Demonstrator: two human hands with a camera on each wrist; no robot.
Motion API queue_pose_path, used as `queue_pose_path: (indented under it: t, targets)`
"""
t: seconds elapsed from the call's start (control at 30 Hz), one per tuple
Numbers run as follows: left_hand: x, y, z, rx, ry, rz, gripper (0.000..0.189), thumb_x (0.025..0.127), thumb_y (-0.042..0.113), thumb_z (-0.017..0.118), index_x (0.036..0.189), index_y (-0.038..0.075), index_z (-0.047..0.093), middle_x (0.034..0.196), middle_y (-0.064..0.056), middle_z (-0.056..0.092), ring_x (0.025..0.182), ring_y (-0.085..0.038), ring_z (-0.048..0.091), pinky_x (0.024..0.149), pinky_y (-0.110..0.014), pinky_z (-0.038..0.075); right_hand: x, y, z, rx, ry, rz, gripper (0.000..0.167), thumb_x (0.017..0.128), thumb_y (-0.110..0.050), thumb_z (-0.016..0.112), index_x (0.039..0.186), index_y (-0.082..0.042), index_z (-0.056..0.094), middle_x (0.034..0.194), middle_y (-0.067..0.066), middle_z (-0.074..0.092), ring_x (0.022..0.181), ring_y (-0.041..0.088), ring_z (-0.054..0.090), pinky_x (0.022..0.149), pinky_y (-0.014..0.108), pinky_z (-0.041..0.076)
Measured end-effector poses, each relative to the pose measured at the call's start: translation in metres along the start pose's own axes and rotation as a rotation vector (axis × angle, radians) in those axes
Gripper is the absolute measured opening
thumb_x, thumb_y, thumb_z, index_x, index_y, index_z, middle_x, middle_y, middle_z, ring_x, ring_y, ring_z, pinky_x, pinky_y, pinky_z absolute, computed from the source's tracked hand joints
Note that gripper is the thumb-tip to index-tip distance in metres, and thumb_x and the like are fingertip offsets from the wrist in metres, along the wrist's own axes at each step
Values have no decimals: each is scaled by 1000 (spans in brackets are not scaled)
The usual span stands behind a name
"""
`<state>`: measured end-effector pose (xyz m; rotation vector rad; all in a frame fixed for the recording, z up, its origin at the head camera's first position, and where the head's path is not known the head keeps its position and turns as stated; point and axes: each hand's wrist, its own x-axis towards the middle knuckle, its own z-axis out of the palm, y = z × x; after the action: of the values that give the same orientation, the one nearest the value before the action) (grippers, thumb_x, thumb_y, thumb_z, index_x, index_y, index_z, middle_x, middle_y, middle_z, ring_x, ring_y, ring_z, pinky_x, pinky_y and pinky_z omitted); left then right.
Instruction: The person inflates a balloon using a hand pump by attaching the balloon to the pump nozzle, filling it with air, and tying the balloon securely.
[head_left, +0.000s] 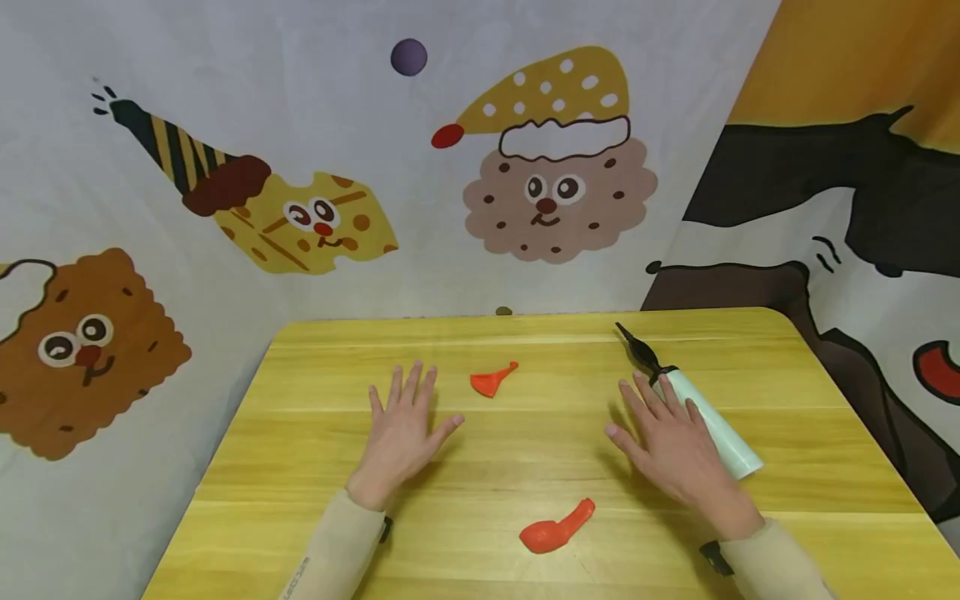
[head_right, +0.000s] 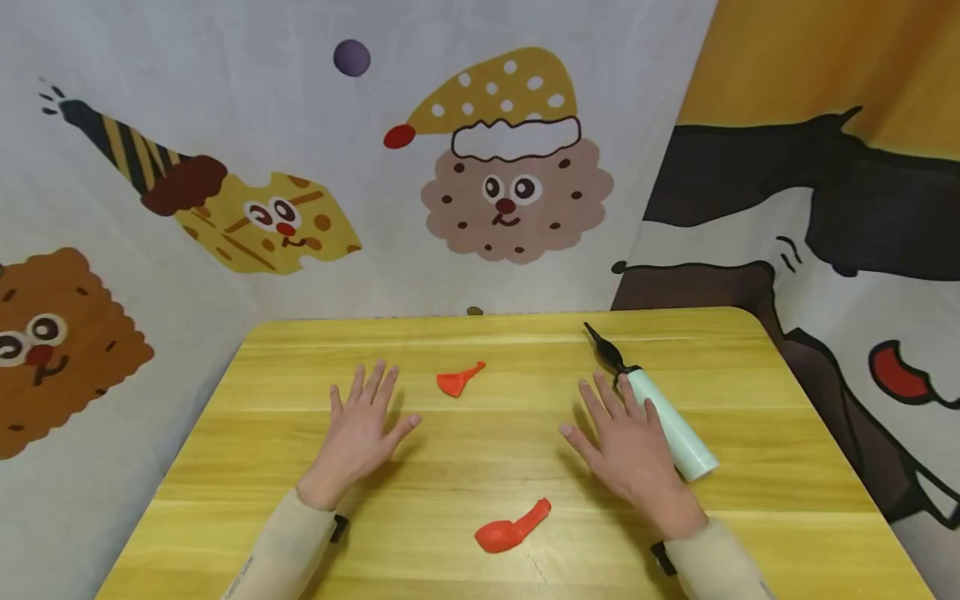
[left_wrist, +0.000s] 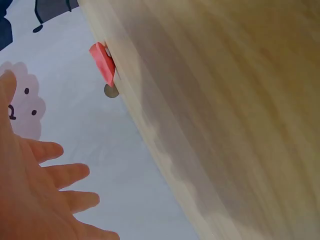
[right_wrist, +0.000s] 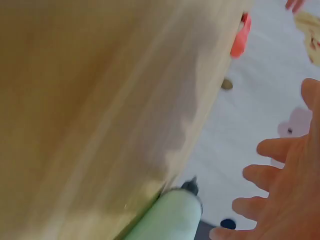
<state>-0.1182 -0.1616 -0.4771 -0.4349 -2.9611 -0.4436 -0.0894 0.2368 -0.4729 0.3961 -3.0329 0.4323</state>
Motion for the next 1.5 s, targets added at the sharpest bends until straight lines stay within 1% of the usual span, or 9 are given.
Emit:
queue_pose_path:
  t: [0.17, 0.37, 0.5, 0.67, 0.83, 1.03, 1.2, 1.3, 1.5]
  targets:
    - [-3, 3, 1, -49, -9, 6, 86, 102, 65, 48, 162, 6, 31, 167, -20, 27, 153, -47, 20, 114, -79, 13, -11, -18, 6, 2, -28, -93, 73, 104, -57, 52, 157, -8, 43, 165, 15, 34, 151, 47, 25, 112, 73, 28]
    - [-5, 9, 0, -138, -11, 6, 82, 103, 62, 50, 160, 5, 35, 166, -18, 29, 153, -45, 24, 114, -77, 17, -27, -36, 15, 101, -95, -316, 71, 101, -57, 59, 152, -8, 52, 159, 14, 45, 147, 42, 38, 110, 66, 39]
    - [-5, 11, -1, -189, -16, -9, 79, 104, 59, 51, 159, 5, 37, 166, -18, 30, 153, -44, 23, 115, -76, 17, -33, -43, 19, 144, -148, -450, 68, 95, -57, 69, 145, -12, 59, 147, 9, 57, 136, 34, 53, 103, 57, 49]
    - [-5, 11, 0, -222, -14, -17, 75, 105, 55, 52, 158, 4, 38, 165, -18, 32, 153, -43, 25, 116, -74, 18, -35, -45, 26, 144, -133, -545, 40, 88, -35, 83, 123, -18, 71, 119, -8, 61, 106, 13, 58, 89, 38, 55]
    - [-5, 11, 1, -311, -20, -25, 73, 107, 51, 50, 158, 2, 37, 164, -19, 33, 152, -44, 26, 118, -70, 21, -32, -45, 32, 156, -70, -608, 16, 87, -17, 82, 94, -25, 70, 101, -14, 55, 88, 5, 51, 75, 26, 50]
    - [-3, 12, -3, -639, -38, -89, 63, 111, 44, 45, 158, 3, 38, 161, -19, 38, 149, -42, 33, 120, -60, 28, -22, -51, 29, 203, -159, -500, 11, 96, -19, 75, 91, -26, 70, 91, -18, 57, 80, -1, 50, 68, 24, 49]
    - [-4, 17, -2, -863, -37, -153, 57, 112, 42, 42, 154, 4, 45, 155, -21, 47, 141, -40, 46, 115, -61, 36, -9, -56, 27, 205, -107, -392, 10, 94, -19, 76, 88, -25, 70, 83, -19, 57, 72, -3, 49, 61, 24, 47]
    - [-3, 20, 1, -941, -36, -151, 53, 113, 37, 41, 151, 0, 48, 151, -22, 51, 137, -39, 51, 115, -59, 37, 0, -60, 26, 196, -82, -311, 11, 94, -19, 76, 86, -24, 70, 79, -18, 56, 68, -2, 47, 58, 23, 45]
    - [-3, 27, 5, -1042, -52, -173, 51, 115, 33, 36, 147, -3, 50, 150, -23, 52, 139, -42, 47, 116, -61, 34, 21, -68, 28, 200, -45, -156, 9, 93, -16, 76, 86, -20, 72, 77, -14, 61, 66, 1, 49, 58, 24, 46]
